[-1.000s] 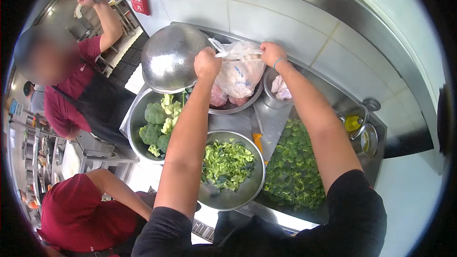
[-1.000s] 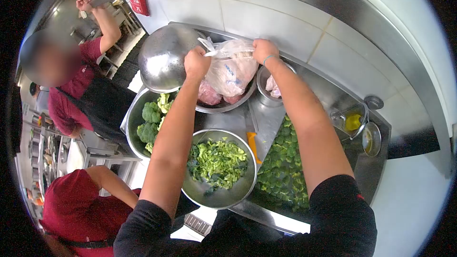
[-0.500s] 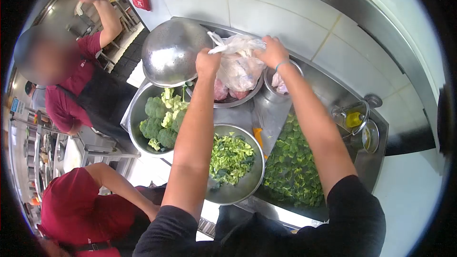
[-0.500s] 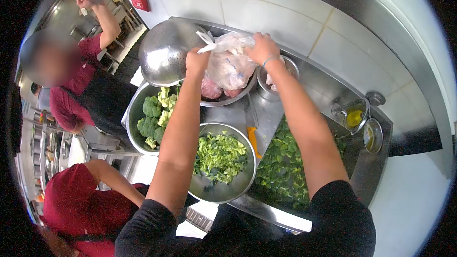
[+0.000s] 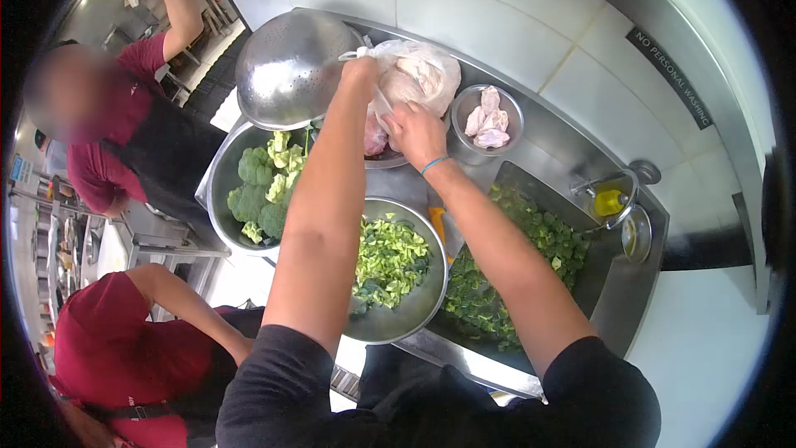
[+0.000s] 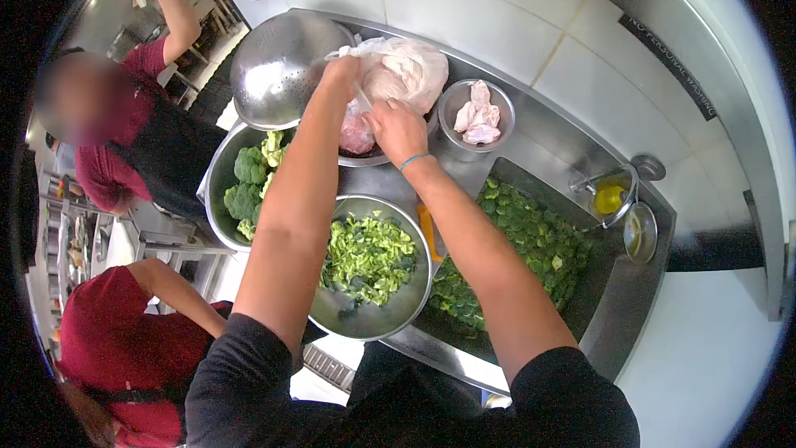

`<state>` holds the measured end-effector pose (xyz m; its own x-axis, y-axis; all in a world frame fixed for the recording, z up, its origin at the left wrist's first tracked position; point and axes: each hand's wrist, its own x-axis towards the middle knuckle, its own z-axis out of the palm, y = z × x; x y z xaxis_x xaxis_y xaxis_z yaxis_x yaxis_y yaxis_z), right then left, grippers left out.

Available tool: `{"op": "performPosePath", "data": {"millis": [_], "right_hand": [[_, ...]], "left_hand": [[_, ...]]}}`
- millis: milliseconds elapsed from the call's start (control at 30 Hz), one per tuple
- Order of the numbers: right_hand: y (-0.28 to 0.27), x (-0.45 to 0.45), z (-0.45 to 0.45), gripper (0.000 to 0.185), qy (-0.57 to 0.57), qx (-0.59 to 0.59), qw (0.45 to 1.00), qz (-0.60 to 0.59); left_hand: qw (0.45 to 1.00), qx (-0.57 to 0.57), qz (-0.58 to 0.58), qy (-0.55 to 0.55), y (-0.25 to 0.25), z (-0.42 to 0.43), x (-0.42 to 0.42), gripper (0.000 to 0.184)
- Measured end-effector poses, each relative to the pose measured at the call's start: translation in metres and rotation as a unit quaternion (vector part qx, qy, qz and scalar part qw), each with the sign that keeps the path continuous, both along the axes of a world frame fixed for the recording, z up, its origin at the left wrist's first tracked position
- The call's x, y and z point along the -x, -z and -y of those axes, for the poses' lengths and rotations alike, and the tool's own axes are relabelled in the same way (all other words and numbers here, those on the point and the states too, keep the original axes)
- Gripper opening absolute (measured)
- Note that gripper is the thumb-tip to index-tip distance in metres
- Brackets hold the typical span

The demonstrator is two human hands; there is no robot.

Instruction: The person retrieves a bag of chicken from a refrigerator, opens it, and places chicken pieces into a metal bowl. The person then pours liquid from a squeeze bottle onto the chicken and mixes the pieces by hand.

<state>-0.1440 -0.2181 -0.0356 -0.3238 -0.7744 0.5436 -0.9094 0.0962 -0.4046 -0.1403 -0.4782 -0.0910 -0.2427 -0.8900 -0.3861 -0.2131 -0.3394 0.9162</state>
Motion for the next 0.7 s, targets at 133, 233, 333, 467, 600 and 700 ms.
{"op": "performPosePath", "data": {"millis": [133,233,333,467,600,700], "right_hand": [[0.024,0.005,-0.026,0.023,-0.011,-0.004,1.000,-0.026],[0.043,0.020,-0.050,0.025,-0.021,-0.050,0.997,-0.047],[0.051,0.036,-0.066,0.028,-0.014,-0.088,0.993,-0.079],[0.033,0.033,-0.073,0.030,-0.005,-0.117,0.992,-0.042],[-0.010,0.032,-0.063,0.024,0.045,-0.091,0.993,0.060],[-0.023,0.035,-0.028,0.019,-0.010,0.074,0.995,0.060]], "left_hand": [[0.998,0.005,-0.003,-0.055,-0.011,0.008,0.008,0.040],[0.989,0.085,0.117,0.033,-0.015,0.020,0.009,0.036],[0.980,0.119,0.108,0.120,-0.033,0.030,0.002,0.030],[0.955,0.200,0.197,0.096,-0.077,-0.009,-0.006,0.038],[0.894,0.330,0.254,0.165,-0.092,-0.042,-0.034,0.048],[0.901,0.364,0.202,0.117,-0.075,-0.067,-0.041,0.059]]}}
